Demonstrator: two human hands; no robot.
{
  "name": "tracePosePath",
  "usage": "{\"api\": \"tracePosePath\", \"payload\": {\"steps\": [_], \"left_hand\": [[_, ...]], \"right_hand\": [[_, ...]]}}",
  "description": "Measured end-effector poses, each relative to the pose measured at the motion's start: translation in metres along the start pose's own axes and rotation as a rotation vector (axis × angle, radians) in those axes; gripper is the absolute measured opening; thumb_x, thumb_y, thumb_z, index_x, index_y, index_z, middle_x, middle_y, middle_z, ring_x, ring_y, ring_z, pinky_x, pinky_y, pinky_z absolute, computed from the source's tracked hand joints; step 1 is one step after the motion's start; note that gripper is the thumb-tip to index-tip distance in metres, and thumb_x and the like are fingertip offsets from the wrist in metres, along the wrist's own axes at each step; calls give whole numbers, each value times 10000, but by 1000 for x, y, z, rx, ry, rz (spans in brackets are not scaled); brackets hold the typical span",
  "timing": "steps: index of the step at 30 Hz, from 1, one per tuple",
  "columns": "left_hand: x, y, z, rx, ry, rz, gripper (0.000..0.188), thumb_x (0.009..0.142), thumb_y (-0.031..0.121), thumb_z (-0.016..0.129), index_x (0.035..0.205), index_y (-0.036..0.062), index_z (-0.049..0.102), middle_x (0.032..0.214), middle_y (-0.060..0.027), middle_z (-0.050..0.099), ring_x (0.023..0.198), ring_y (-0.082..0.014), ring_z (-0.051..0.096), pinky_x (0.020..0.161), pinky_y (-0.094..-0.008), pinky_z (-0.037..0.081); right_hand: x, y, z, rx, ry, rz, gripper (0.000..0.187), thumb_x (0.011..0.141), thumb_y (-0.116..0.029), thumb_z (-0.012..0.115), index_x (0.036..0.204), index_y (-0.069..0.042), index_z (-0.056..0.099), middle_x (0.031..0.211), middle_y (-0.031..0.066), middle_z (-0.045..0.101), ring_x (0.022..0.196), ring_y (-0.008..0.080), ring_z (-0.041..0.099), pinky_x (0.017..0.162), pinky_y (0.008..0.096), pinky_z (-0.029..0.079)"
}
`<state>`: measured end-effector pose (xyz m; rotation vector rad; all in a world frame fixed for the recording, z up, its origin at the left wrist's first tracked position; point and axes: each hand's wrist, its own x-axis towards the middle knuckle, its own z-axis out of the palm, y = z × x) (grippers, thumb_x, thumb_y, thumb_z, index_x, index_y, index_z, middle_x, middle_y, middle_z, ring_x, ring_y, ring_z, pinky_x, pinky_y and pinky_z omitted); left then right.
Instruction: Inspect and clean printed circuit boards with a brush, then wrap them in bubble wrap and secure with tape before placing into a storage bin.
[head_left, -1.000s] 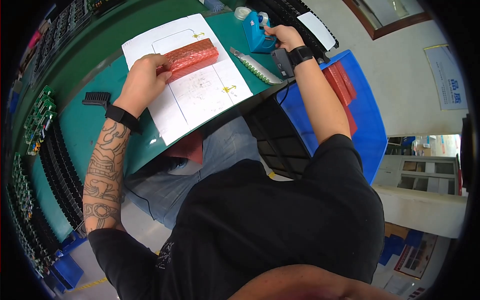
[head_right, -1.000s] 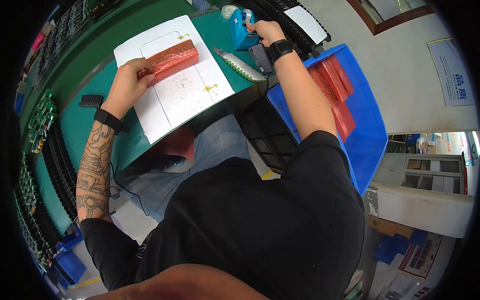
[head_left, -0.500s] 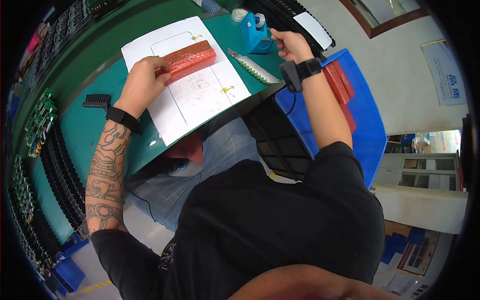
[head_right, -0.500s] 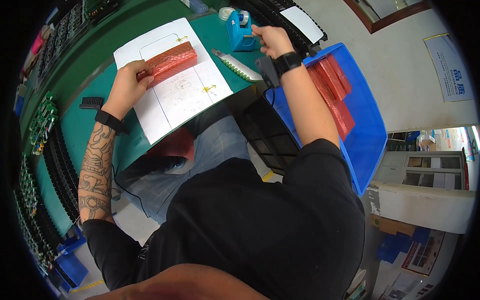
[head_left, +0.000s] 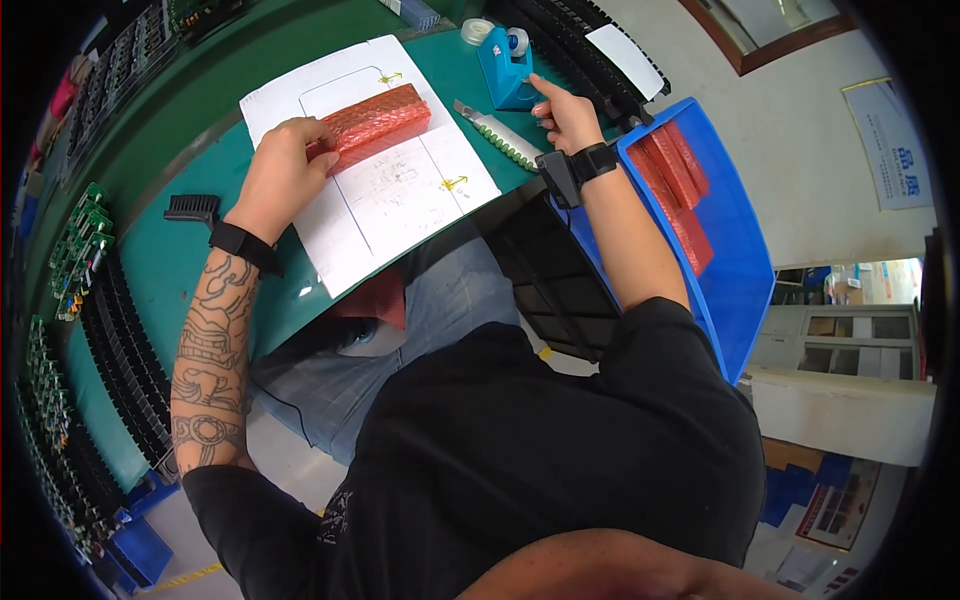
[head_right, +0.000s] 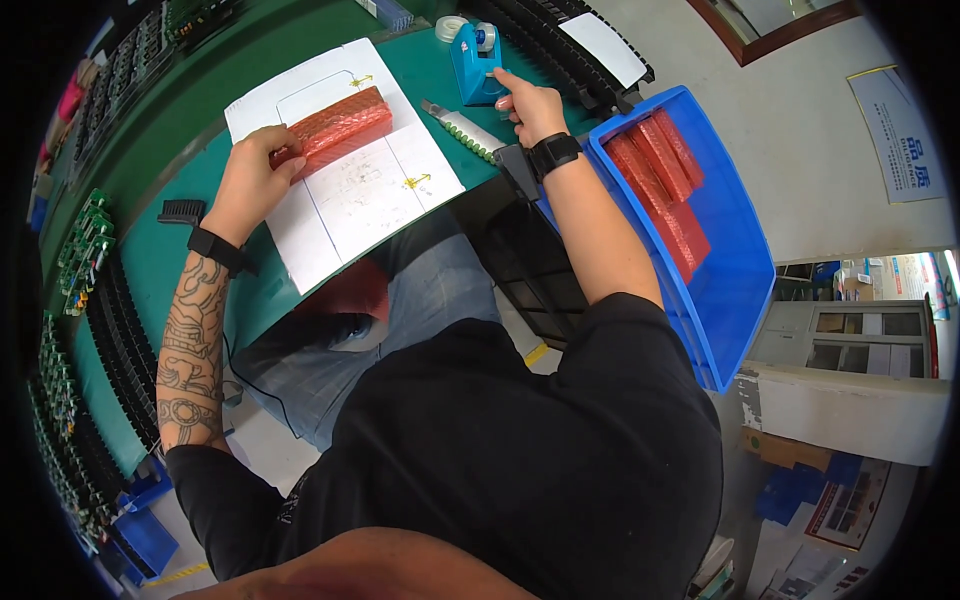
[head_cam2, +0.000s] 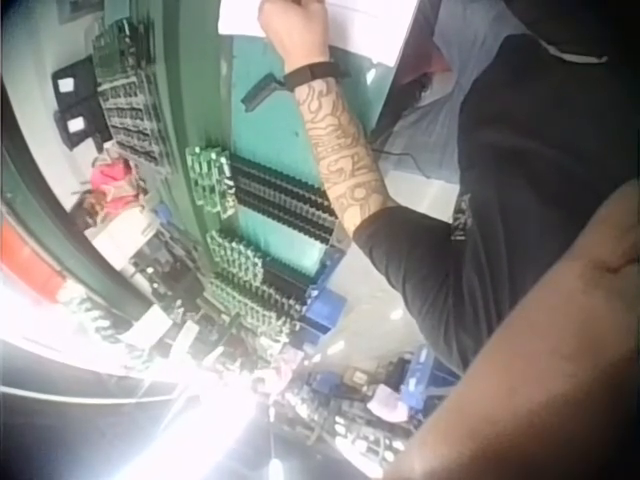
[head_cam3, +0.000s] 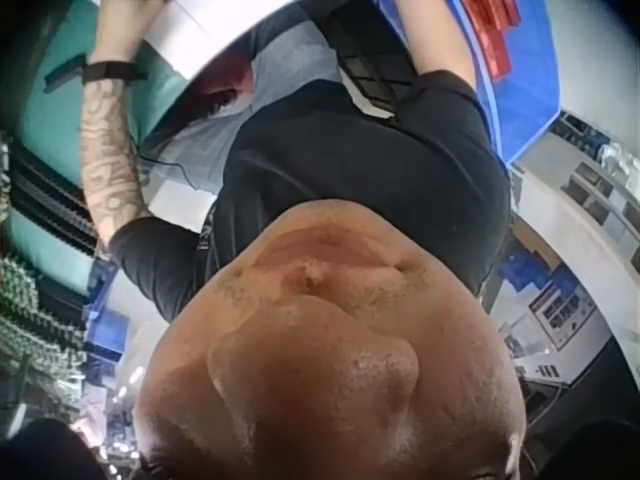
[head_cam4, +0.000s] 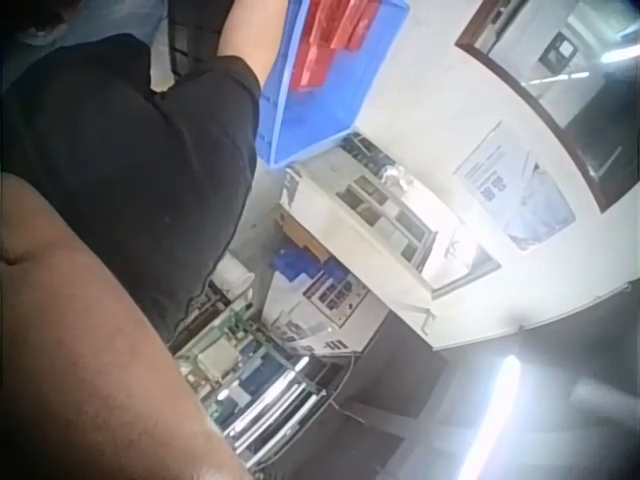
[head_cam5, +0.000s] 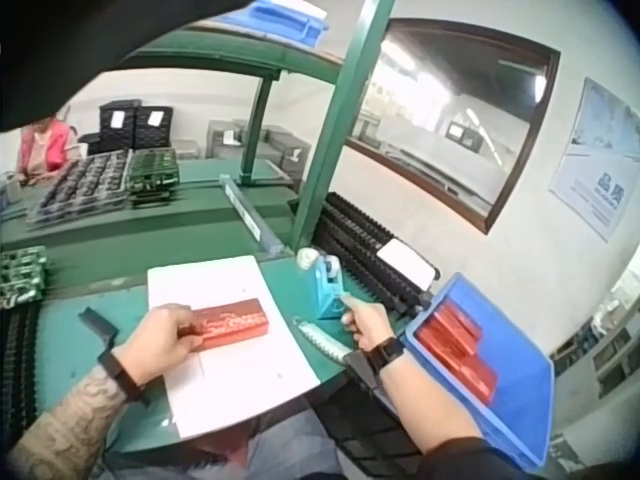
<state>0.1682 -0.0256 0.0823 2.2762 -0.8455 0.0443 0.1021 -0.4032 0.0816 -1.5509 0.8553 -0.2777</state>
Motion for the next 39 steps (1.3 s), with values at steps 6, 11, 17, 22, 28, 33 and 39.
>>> {"api": "tracePosePath", "payload": {"steps": [6,11,17,22,28,33,39], "left_hand": [[0,-2,1,6,16,22,141,831,12,743,955,-37,695,931,-179,711,841,-313,691,793,-374,557],[-2,-1,-3,-3,0,-31,181,820,41,758,977,-39,718,1005,-214,720,942,-368,691,849,-420,556],[-4,3,-6,0,-13,15,160,839,44,746,971,-40,716,1001,-211,713,920,-363,684,832,-424,551],[-7,4,-8,-40,-31,12,152,851,42,736,973,-46,716,996,-208,714,910,-351,688,826,-408,551],[-1,-11,-7,-104,-8,31,140,855,28,724,974,-45,720,915,-204,716,857,-341,698,807,-386,557],[4,-20,-6,-133,-58,-91,124,844,-4,742,956,-46,709,947,-164,718,832,-270,692,785,-354,554],[8,-17,-9,-52,-10,-144,183,782,45,809,891,-18,676,840,-158,719,799,-307,701,732,-381,553]], "right_hand": [[5,-1,2,-9,-36,38,431,846,-419,812,670,-67,637,692,35,614,578,104,417,468,281,285],[13,6,-6,-36,-138,34,456,894,-434,788,680,-60,638,690,22,592,564,87,407,456,253,277],[18,24,-17,-77,-202,-60,453,952,-418,756,698,-61,643,667,0,549,554,75,410,448,242,274],[17,34,-10,-177,-137,-200,440,961,-412,754,719,-57,656,637,-15,521,534,72,411,447,254,279],[22,31,-14,-214,-148,-242,433,954,-404,763,727,-49,665,620,-23,515,512,73,404,450,255,277],[22,30,-27,-336,-192,-261,412,965,-393,750,733,-65,657,638,-33,527,537,63,418,474,246,291],[-30,-26,-11,-439,-445,-389,351,980,-356,733,768,-86,660,705,-45,576,617,50,488,537,222,350]]}}
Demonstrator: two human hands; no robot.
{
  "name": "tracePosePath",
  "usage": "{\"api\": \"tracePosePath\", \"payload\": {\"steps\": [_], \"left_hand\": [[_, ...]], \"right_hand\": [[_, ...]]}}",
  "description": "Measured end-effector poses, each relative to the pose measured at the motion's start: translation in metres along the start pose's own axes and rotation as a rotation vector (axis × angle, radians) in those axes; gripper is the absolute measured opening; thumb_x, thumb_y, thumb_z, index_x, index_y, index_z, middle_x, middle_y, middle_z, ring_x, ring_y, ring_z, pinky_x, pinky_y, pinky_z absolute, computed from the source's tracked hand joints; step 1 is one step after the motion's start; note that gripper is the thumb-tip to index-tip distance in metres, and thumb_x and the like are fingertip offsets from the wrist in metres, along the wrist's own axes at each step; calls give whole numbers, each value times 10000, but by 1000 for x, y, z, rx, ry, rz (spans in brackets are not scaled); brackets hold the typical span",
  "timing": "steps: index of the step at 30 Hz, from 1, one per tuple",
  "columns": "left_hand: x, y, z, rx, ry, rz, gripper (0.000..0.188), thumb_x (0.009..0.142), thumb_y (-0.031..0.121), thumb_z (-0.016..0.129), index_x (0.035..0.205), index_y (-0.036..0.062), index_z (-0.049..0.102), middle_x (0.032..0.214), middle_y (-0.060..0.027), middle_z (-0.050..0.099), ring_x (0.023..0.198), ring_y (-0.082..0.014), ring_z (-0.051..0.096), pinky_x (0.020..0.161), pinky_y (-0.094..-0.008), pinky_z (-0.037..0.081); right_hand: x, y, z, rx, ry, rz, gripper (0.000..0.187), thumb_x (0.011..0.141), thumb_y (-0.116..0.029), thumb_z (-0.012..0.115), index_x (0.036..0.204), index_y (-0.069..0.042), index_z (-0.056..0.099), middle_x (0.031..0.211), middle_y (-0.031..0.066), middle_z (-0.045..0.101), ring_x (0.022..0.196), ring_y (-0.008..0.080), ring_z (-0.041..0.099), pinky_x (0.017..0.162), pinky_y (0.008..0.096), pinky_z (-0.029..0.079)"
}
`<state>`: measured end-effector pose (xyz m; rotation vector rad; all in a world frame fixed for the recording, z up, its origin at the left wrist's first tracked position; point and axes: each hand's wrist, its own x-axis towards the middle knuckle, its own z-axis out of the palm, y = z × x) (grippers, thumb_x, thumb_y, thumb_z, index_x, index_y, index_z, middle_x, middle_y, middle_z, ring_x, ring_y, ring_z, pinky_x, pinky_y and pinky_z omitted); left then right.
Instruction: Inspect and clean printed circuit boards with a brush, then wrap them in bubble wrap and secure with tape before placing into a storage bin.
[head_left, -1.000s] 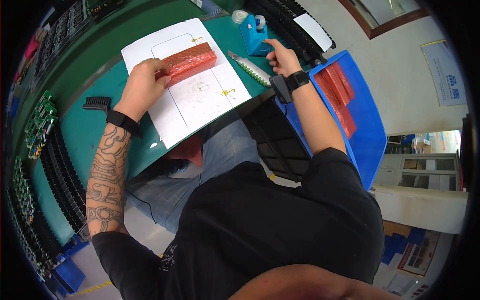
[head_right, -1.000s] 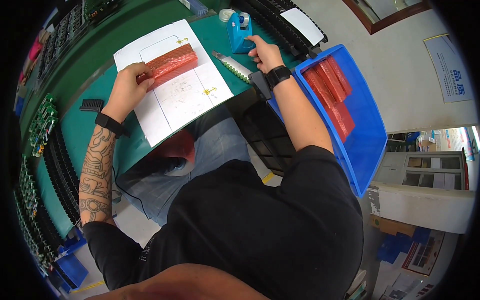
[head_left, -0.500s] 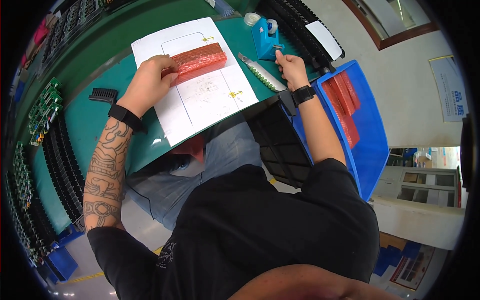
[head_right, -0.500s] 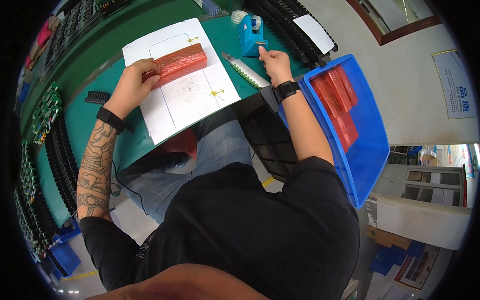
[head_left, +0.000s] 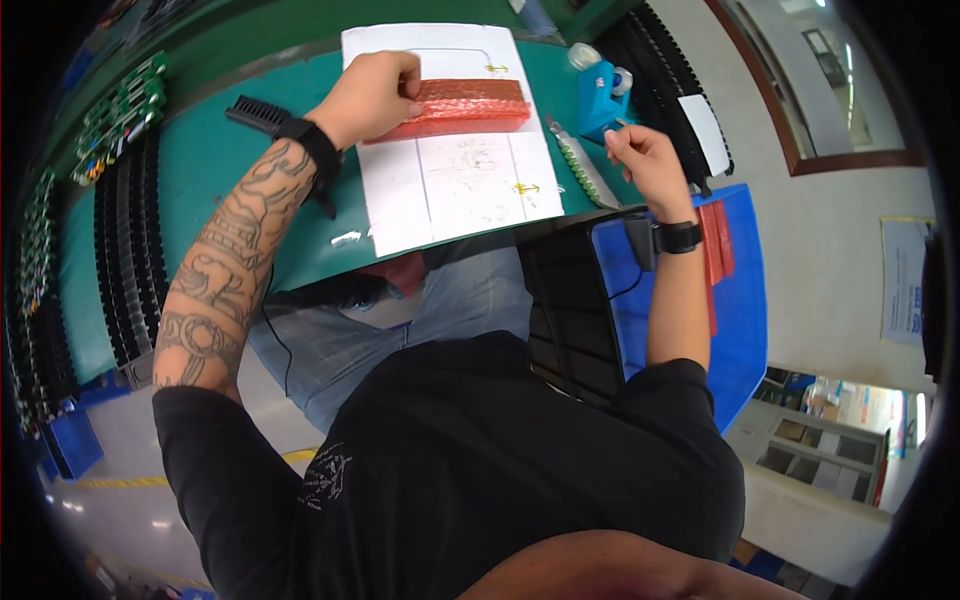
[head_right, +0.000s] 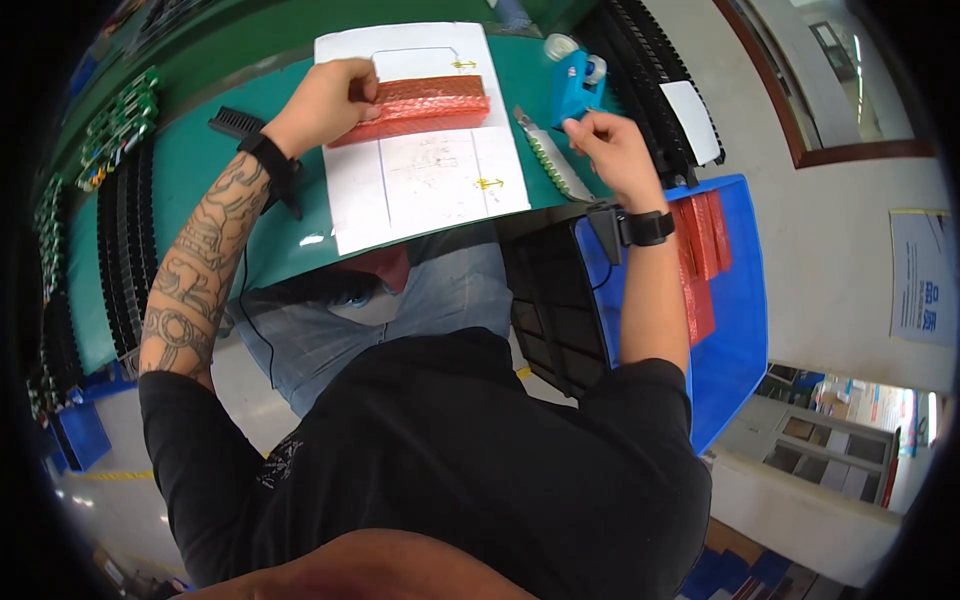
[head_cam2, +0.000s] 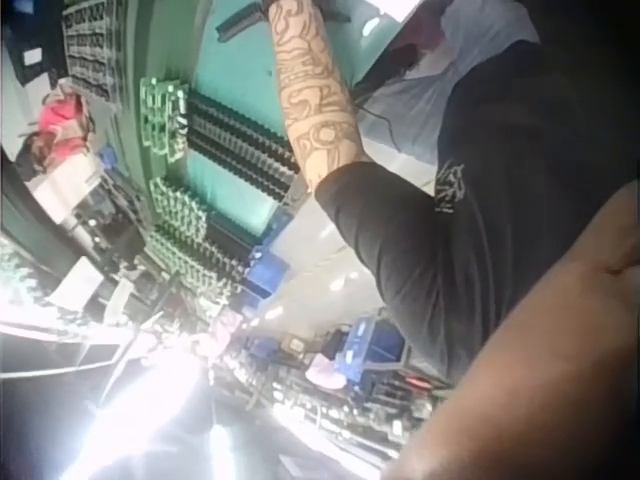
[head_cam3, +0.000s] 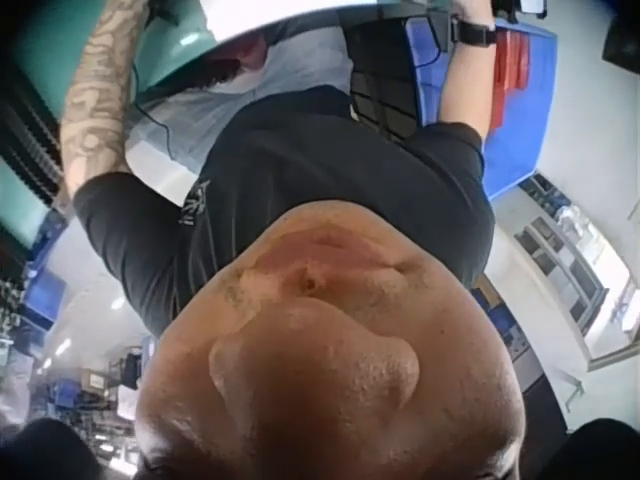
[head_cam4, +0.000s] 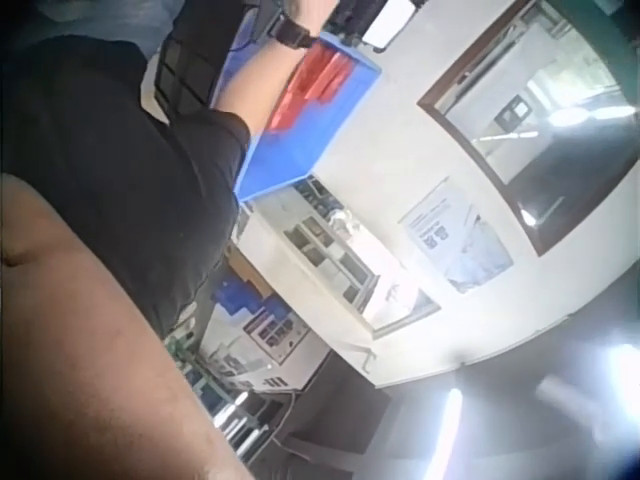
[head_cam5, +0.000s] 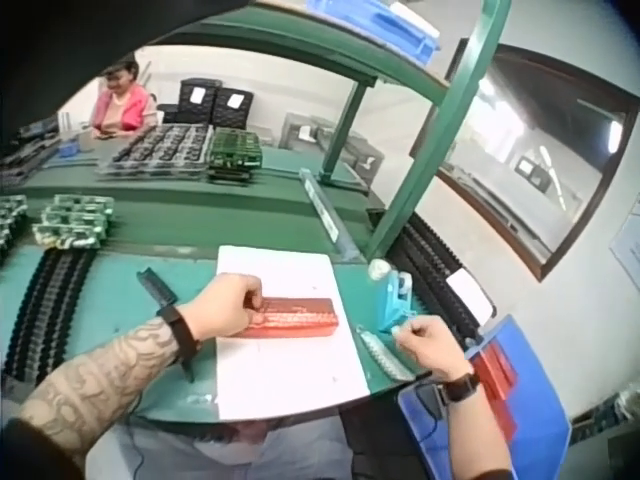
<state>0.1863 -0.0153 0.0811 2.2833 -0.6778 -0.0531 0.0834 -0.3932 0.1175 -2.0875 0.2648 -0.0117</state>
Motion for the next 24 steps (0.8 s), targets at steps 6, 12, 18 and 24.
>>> {"api": "tracePosePath", "payload": {"steps": [6,12,18,24], "left_hand": [[13,-22,0,-27,66,34,340,704,108,891,890,28,617,862,-146,707,821,-311,695,725,-400,549],[16,-20,2,-50,62,-32,370,671,138,901,896,44,623,866,-149,705,850,-314,698,730,-402,554],[35,-50,13,107,-86,80,647,808,469,754,1268,53,570,1129,-223,693,948,-430,693,855,-460,574],[18,-20,11,71,55,9,333,670,167,849,893,36,641,889,-155,715,855,-317,706,732,-395,559]], "right_hand": [[35,-130,89,-716,-676,-678,324,931,-289,756,762,-31,659,665,57,610,613,184,533,593,340,444],[40,-161,163,-1262,-750,-933,237,879,-282,771,805,-63,722,746,121,700,747,324,680,675,432,537],[58,-153,176,-1451,-685,-999,214,849,-305,773,863,-92,764,797,134,724,823,321,726,732,433,579],[68,-154,176,-1466,-741,-989,258,831,-330,775,888,-78,766,813,144,727,796,316,722,730,421,579]]}}
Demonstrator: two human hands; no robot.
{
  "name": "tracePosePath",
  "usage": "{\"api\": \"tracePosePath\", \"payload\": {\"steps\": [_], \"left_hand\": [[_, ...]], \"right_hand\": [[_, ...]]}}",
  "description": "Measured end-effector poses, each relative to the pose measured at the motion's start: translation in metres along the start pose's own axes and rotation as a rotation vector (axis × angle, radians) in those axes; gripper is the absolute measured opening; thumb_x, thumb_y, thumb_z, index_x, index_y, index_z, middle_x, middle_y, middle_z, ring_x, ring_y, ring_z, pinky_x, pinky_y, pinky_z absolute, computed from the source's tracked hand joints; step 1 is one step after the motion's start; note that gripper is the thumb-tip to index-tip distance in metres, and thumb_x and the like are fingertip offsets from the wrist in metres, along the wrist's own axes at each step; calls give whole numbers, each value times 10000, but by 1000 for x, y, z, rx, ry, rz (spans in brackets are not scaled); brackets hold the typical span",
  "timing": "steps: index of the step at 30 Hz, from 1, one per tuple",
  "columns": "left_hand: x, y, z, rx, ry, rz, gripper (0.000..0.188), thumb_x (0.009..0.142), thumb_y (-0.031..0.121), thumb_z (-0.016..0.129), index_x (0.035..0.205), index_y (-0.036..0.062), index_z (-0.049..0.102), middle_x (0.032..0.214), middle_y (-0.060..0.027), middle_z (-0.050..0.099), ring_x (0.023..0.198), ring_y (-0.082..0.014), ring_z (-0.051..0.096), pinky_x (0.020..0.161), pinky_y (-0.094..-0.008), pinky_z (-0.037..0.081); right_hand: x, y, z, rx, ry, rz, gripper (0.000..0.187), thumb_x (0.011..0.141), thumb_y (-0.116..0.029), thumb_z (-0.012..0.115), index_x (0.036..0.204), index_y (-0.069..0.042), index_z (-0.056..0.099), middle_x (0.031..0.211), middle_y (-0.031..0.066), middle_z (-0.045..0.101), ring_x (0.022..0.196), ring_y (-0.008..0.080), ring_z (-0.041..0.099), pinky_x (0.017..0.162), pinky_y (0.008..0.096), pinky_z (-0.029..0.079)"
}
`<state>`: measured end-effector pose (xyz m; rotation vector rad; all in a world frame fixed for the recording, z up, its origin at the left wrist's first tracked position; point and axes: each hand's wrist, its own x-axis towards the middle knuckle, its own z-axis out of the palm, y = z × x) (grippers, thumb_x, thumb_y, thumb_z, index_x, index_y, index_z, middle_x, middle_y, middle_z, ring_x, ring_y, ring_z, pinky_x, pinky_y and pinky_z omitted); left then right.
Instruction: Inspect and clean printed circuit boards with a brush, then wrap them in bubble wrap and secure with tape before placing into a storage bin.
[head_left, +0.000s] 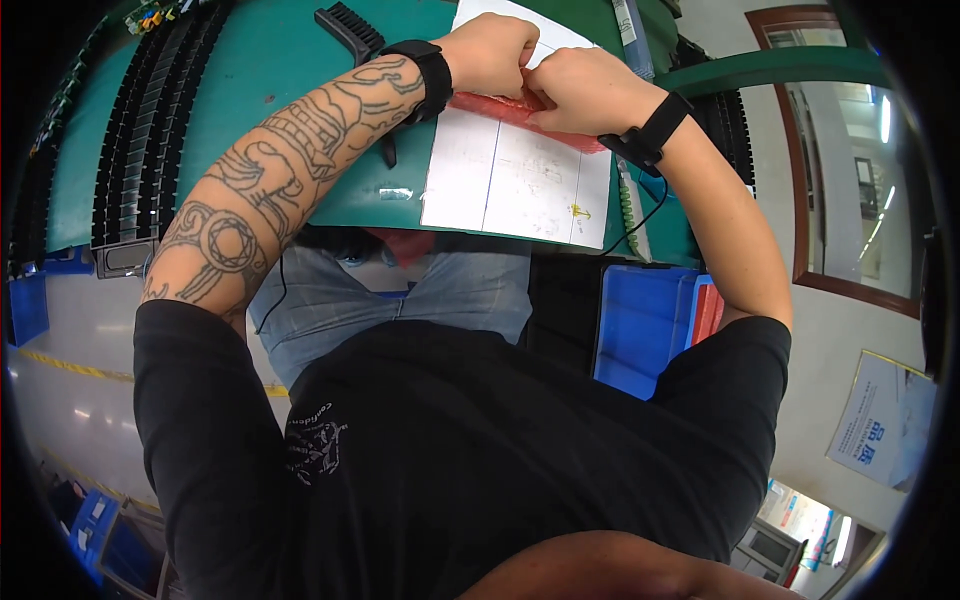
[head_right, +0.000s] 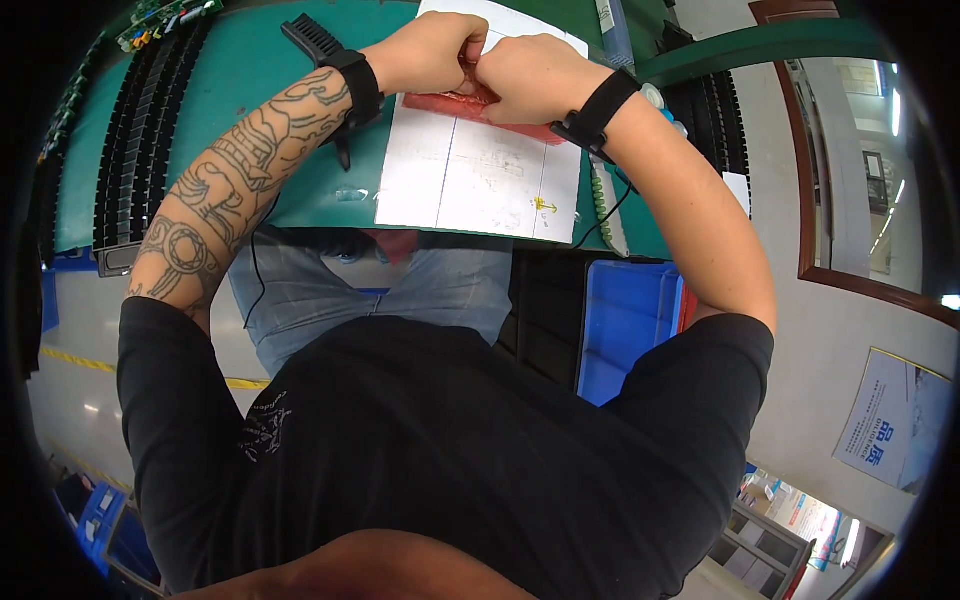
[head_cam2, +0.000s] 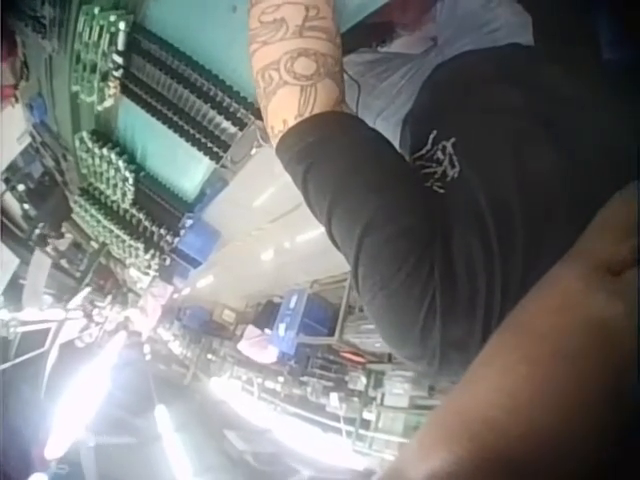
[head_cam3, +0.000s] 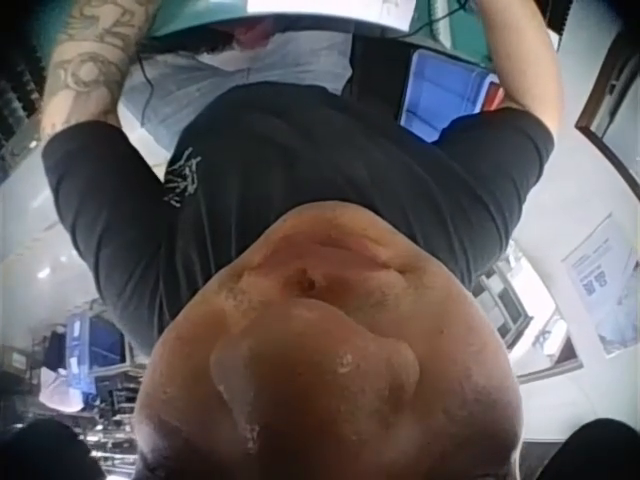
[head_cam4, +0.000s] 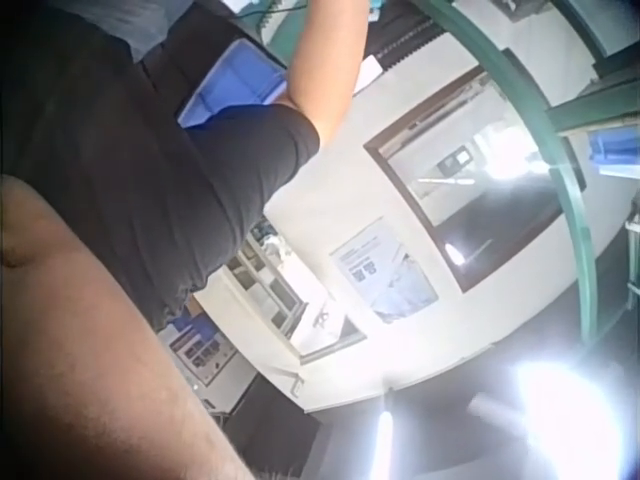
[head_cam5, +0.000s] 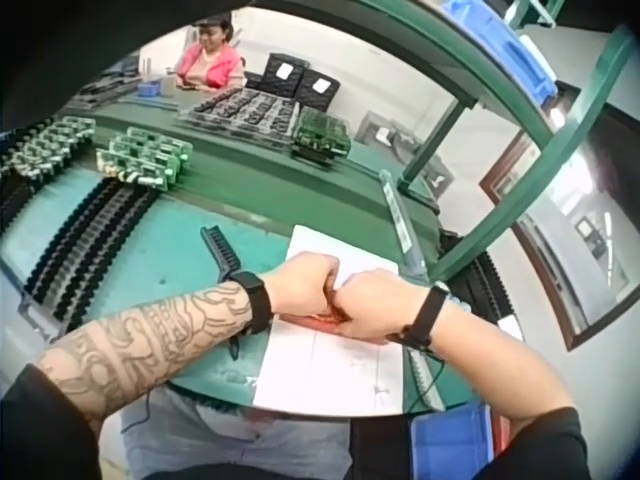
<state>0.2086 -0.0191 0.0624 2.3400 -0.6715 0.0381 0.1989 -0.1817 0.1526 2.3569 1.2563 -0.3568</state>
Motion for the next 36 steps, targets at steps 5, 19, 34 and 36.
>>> {"api": "tracePosePath", "payload": {"steps": [5,19,34,36], "left_hand": [[-14,11,-8,-92,-40,-21,312,727,182,829,934,22,658,927,-147,732,857,-315,711,756,-382,566],[-32,39,16,198,3,-57,538,831,279,822,1215,42,529,1181,-145,660,1202,-357,613,1049,-710,412],[-27,39,13,181,-28,-58,519,819,246,832,1195,43,539,1170,-140,663,1183,-358,621,1032,-681,431],[-27,39,13,183,-32,-56,519,815,241,834,1194,45,540,1169,-139,664,1183,-359,621,1029,-684,431]], "right_hand": [[1,13,6,250,-19,37,278,823,-292,772,826,-23,699,743,143,684,705,308,663,684,400,529],[6,41,16,539,-89,-7,219,850,-159,822,869,15,691,734,106,671,684,226,634,669,350,507],[-4,45,11,726,-3,71,154,812,-69,832,827,29,715,737,102,694,650,175,623,612,342,515],[-3,46,13,708,26,56,156,801,-66,839,835,29,720,742,105,698,651,176,624,615,345,515]]}}
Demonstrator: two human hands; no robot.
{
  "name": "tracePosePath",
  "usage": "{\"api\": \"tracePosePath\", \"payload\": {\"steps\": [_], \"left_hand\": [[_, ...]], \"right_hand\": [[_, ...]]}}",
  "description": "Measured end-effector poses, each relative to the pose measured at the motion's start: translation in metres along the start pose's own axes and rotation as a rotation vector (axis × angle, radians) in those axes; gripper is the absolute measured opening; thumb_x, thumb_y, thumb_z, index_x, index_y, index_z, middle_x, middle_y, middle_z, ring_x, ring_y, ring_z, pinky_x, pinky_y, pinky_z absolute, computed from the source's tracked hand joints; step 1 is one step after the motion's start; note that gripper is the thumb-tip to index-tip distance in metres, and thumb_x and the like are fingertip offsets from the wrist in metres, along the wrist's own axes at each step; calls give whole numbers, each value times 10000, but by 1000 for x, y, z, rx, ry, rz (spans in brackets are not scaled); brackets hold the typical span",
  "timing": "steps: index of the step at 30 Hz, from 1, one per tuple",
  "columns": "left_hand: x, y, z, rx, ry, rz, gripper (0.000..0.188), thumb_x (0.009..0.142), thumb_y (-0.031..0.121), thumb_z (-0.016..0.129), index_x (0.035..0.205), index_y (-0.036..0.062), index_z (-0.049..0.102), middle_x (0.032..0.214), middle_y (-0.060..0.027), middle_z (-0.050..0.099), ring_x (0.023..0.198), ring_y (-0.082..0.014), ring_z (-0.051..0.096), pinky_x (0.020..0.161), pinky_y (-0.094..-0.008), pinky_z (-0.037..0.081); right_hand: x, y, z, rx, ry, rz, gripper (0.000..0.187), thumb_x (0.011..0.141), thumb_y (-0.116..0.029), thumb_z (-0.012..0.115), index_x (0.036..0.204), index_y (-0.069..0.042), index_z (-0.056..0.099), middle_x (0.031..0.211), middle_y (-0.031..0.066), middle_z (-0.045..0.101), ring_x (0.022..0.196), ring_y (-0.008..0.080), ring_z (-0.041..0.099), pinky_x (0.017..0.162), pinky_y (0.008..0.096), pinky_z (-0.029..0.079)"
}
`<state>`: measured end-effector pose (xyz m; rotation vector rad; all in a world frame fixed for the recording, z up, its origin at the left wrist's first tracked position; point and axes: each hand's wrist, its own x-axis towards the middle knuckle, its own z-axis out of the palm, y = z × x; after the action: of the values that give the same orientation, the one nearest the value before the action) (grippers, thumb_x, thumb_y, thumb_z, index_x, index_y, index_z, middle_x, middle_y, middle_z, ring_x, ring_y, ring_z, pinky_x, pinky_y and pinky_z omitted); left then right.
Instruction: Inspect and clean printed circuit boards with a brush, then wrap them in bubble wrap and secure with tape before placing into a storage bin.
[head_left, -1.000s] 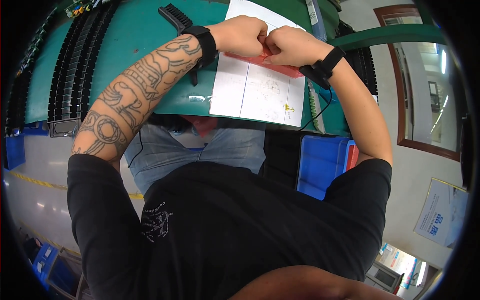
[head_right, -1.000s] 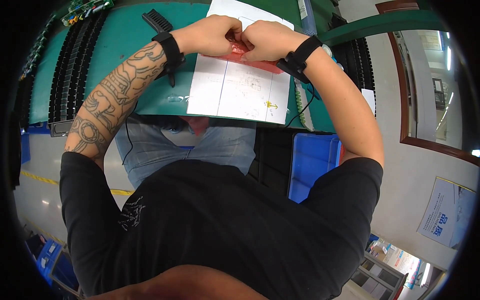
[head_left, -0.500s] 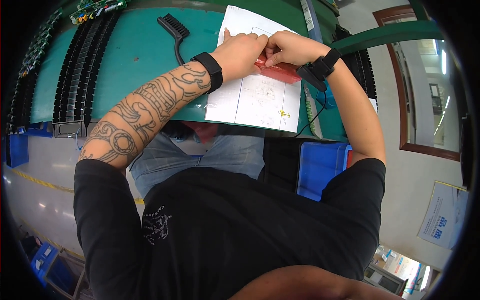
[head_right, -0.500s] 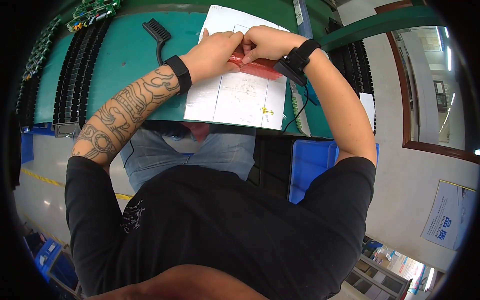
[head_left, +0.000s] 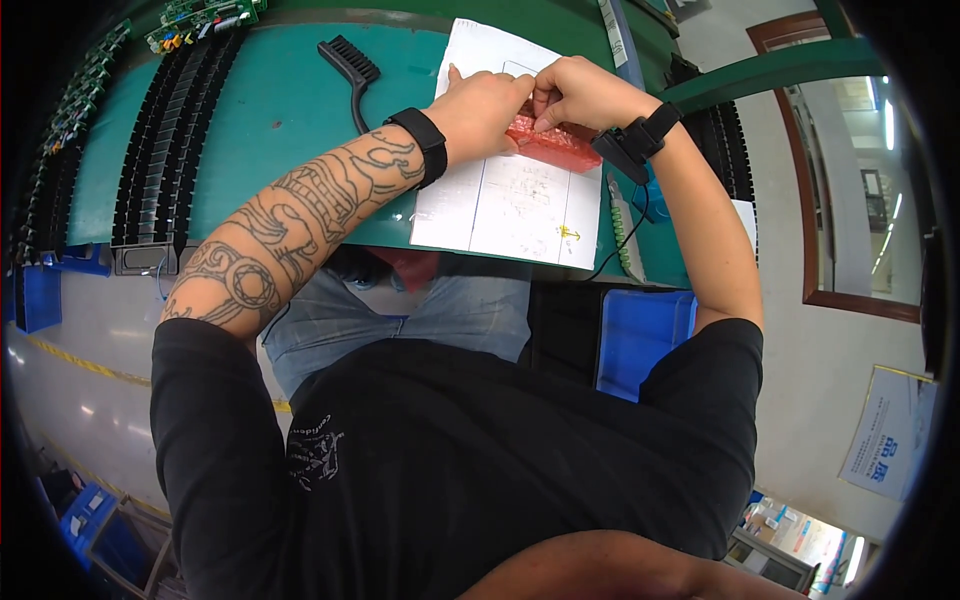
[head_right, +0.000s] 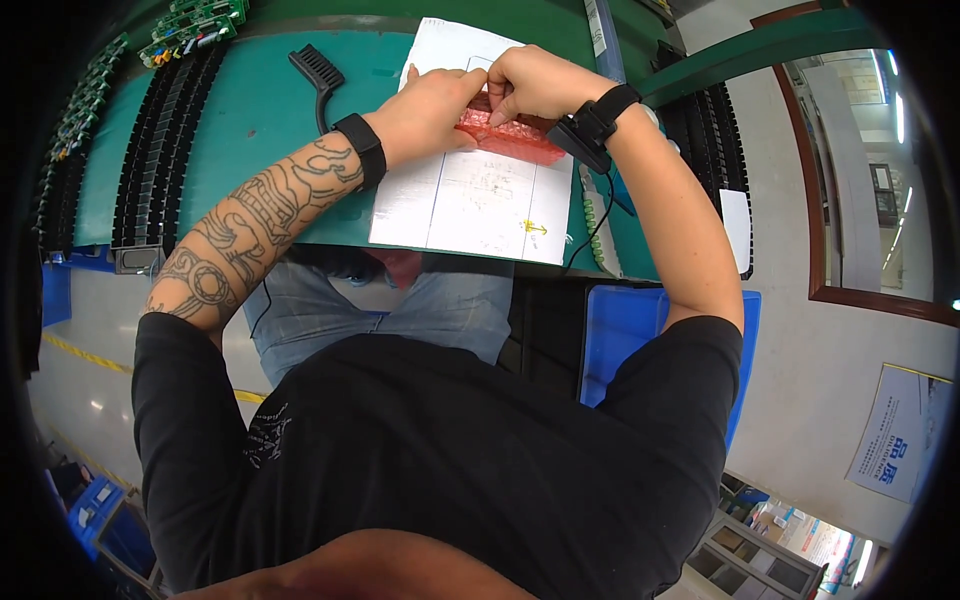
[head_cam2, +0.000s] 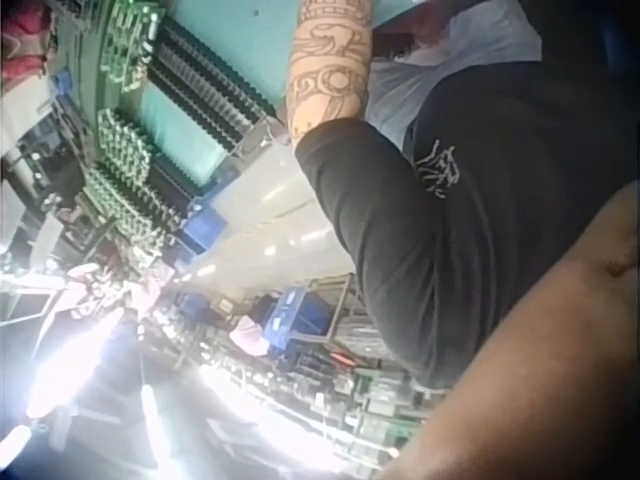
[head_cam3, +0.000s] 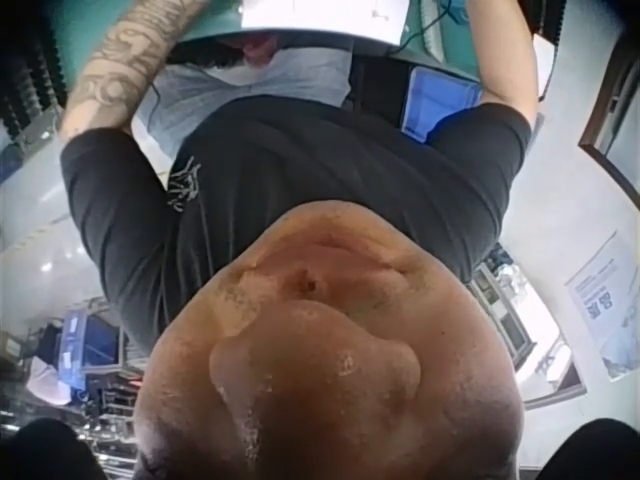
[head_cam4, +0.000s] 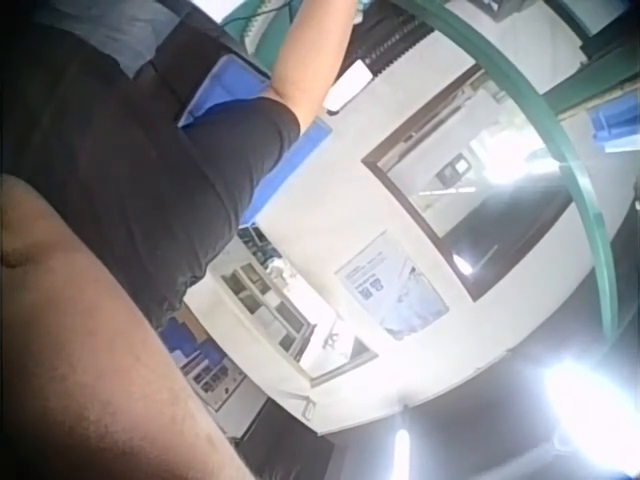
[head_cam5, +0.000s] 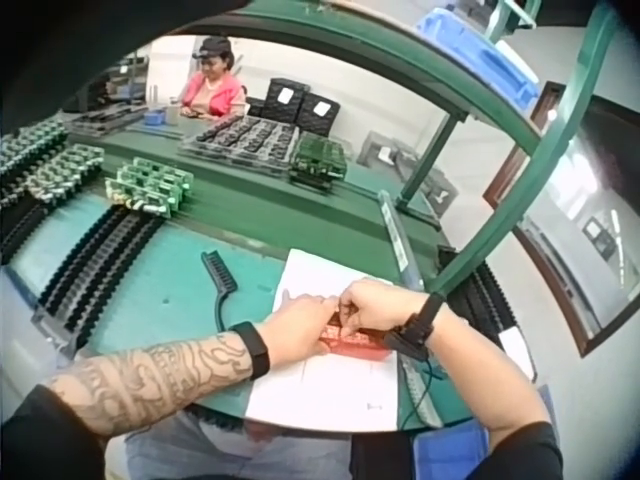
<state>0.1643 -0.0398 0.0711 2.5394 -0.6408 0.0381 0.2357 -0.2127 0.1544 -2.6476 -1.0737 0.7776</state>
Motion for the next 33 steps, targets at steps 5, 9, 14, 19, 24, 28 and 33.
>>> {"api": "tracePosePath", "payload": {"steps": [5,9,14,19,24,28,33], "left_hand": [[-2,6,2,29,40,10,544,787,187,863,1225,46,574,1155,-135,706,1178,-363,650,1047,-789,375],[-4,5,0,57,36,3,529,790,181,857,1221,46,581,1148,-129,706,1185,-363,643,1050,-791,372],[-1,1,0,56,72,41,492,765,182,857,1130,47,556,1111,-146,683,1138,-372,639,1006,-684,437],[5,8,-3,-7,74,37,560,713,191,889,1145,-1,588,1039,-227,694,1047,-412,675,968,-594,502],[17,0,-5,218,-37,210,522,640,179,879,1058,-31,646,999,-220,643,956,-410,622,856,-482,530],[11,15,-23,219,-5,305,520,624,165,886,1023,-16,606,939,-204,642,875,-394,641,790,-432,537],[-9,135,-52,-38,-95,323,491,696,136,888,1048,1,574,978,-177,708,863,-332,707,778,-407,557]], "right_hand": [[11,26,9,-32,79,-47,253,740,-122,894,806,18,694,705,93,670,639,177,609,596,361,493],[28,43,8,-55,55,8,314,715,-170,929,778,-2,671,690,59,656,632,156,593,577,355,471],[44,70,1,300,-174,159,308,749,-225,928,790,-40,686,712,12,666,643,127,592,570,327,471],[28,79,-2,411,-180,112,206,827,-206,841,929,-47,759,772,31,701,686,133,625,623,320,518],[15,94,30,-40,428,175,355,802,-191,657,1098,-18,750,1078,219,750,1027,340,718,903,436,558],[-54,33,59,134,407,-115,524,749,-131,665,1256,-3,679,1089,220,735,1077,369,692,945,435,545],[-177,-26,110,-406,997,-34,380,739,-170,713,1080,-4,689,966,209,720,1010,394,691,898,472,553]]}}
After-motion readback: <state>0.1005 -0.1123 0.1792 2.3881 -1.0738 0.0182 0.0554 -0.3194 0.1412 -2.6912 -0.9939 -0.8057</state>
